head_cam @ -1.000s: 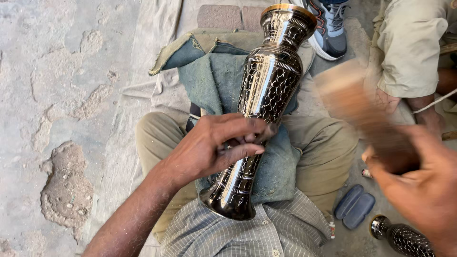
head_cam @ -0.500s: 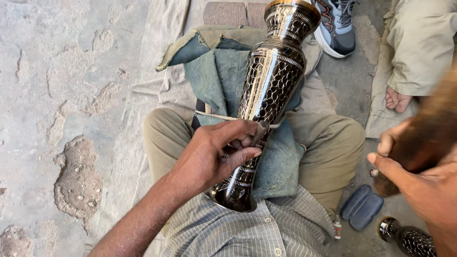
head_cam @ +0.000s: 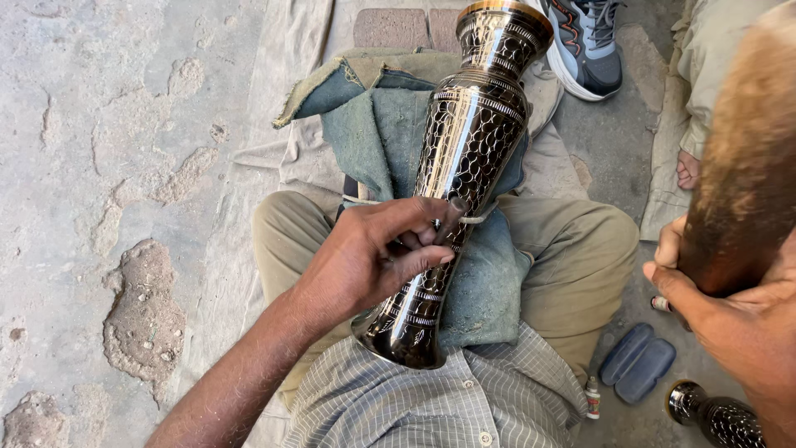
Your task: The person holds a decorative metal vase upright on their lap and repeatedly strikes it with a wooden mallet. The person rotates the vase slightly to work on different sections of the surface.
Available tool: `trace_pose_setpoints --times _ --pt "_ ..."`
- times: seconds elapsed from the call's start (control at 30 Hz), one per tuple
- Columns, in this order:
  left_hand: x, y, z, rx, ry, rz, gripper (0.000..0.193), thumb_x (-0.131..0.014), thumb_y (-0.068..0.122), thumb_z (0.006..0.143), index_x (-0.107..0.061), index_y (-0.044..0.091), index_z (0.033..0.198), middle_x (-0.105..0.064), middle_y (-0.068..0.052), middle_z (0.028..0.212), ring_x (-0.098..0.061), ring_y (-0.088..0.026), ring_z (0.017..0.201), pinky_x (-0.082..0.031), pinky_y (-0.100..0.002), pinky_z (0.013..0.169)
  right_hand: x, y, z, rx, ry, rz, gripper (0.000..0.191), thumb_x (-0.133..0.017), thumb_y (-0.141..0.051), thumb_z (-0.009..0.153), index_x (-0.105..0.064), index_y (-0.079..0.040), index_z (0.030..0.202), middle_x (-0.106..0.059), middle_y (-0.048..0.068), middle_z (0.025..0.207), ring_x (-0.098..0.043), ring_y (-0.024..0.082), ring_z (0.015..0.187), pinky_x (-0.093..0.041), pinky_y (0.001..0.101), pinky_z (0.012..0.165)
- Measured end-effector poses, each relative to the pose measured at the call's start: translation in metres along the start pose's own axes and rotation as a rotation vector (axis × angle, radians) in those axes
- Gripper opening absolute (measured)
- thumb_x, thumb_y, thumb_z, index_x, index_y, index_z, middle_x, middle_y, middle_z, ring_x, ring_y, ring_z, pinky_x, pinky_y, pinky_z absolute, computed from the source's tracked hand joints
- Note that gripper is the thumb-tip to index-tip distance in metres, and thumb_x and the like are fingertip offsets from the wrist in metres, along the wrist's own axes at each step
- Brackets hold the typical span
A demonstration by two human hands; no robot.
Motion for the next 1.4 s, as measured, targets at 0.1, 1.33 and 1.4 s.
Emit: trace_pose_setpoints --times 0.1,1.33,1.4 --pt "0.0 -0.003 0.0 0.034 -0.015 -0.009 0.04 -0.079 0.02 0.087 -0.068 0.008 0.124 -0.07 -0.007 0.086 -0.073 -0.014 0.076 -0.063 -0.031 0.069 0.003 -0.008 0.006 -0.01 -0.002 0.006 0.039 -0.07 0.016 0.085 -0.057 0.008 0.121 -0.069 0.009 0.099 -0.07 0.017 0.084 -0.06 0.0293 0.07" --pt "0.006 0.022 -0.024 -0.31 -0.06 0.08 0.023 -0.064 0.02 0.102 -0.071 0.012 0.123 -0.075 -0.01 0.103 -0.076 -0.024 0.091 -0.064 -0.034 0.074 -0.021 0.037 -0.056 -0.05 0.01 -0.137 0.051 -0.084 -0.008 0.077 -0.061 0.0 0.121 -0.073 0.016 0.097 -0.073 0.02 0.088 -0.058 0.0348 0.076" --pt "0.019 0.034 -0.048 -0.455 0.183 -0.126 0.017 -0.063 0.014 0.108 -0.065 0.005 0.122 -0.073 -0.013 0.11 -0.079 -0.022 0.1 -0.067 -0.029 0.079 -0.042 0.077 -0.073 -0.159 -0.004 0.311 0.047 -0.081 -0.008 0.083 -0.058 0.0 0.124 -0.069 0.017 0.099 -0.068 0.018 0.095 -0.057 0.0318 0.083"
Point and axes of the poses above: each hand's wrist, its own z-axis towards the middle knuckle, its own x-axis out of the back of the hand, y = z × x, the point moved 4 cm from there along z, towards the middle knuckle
